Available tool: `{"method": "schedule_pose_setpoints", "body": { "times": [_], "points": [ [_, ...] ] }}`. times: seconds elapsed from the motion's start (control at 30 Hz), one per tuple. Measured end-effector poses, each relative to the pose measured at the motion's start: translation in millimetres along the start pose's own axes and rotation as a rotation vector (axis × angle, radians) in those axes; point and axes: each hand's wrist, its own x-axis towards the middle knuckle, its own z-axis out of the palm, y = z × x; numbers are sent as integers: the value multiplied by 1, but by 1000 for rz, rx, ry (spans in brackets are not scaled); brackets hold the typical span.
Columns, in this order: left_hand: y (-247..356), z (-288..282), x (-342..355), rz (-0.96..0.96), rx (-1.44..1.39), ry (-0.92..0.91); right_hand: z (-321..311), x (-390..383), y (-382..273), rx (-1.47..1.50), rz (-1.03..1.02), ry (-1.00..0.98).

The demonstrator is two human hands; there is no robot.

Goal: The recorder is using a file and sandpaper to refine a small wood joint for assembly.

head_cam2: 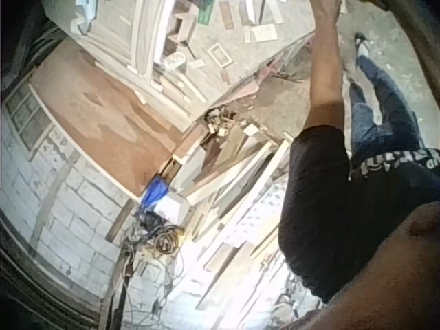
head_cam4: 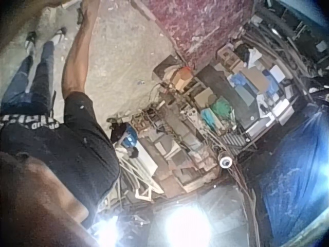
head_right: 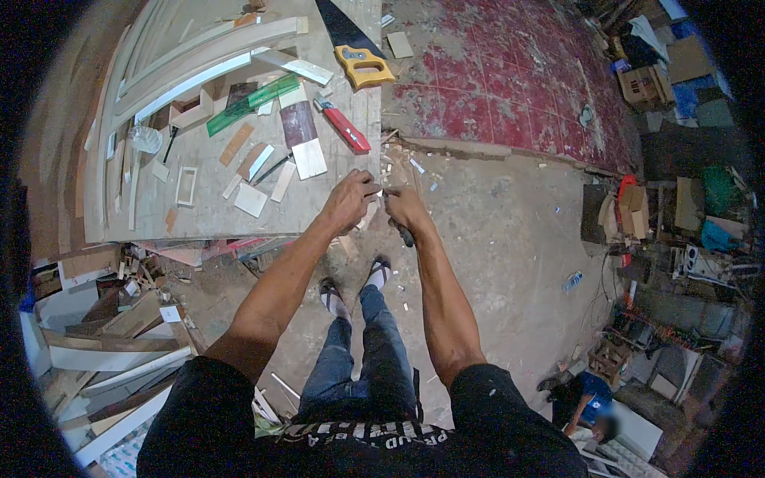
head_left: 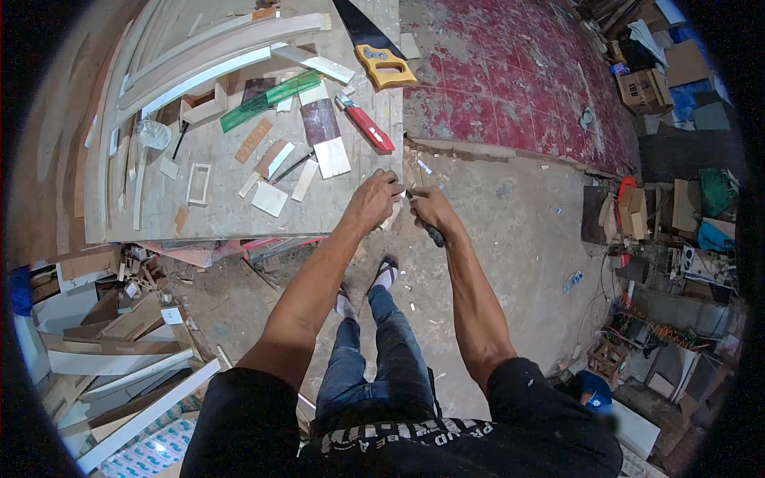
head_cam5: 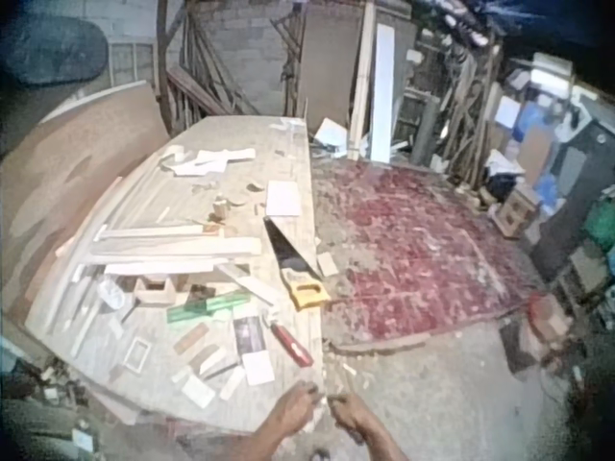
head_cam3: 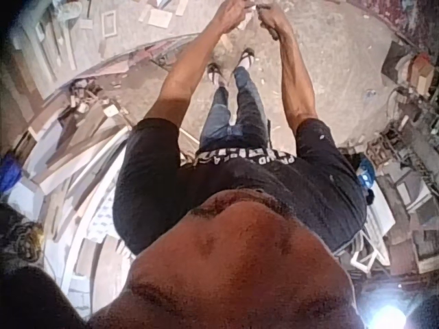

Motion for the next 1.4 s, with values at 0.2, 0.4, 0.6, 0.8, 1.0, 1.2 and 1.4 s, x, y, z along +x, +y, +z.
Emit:
{"method": "schedule_pose_setpoints", "body": {
  "times": [0.2,0.4,0.6,0.8,1.0,1.2,1.4],
  "points": [
    [-1,3,2,-7,1,2,-1,7,-6,-2,-4,29],
    [2,0,-1,23,14,29,-1,3,11,19,-3,16],
    [-6,0,-3,19,56,-29,9,-1,3,28,-35,50],
    [-2,3,-1,44,42,-11,13,-5,8,88,-57,104],
    [-4,6,0,44,77,-36,19,-2,14,110,-125,167],
    [2,8,3,52,63,6,17,3,26,71,-124,203],
    [-3,7,-2,49,80,-19,31,-10,24,117,-163,239]
  ]
}}
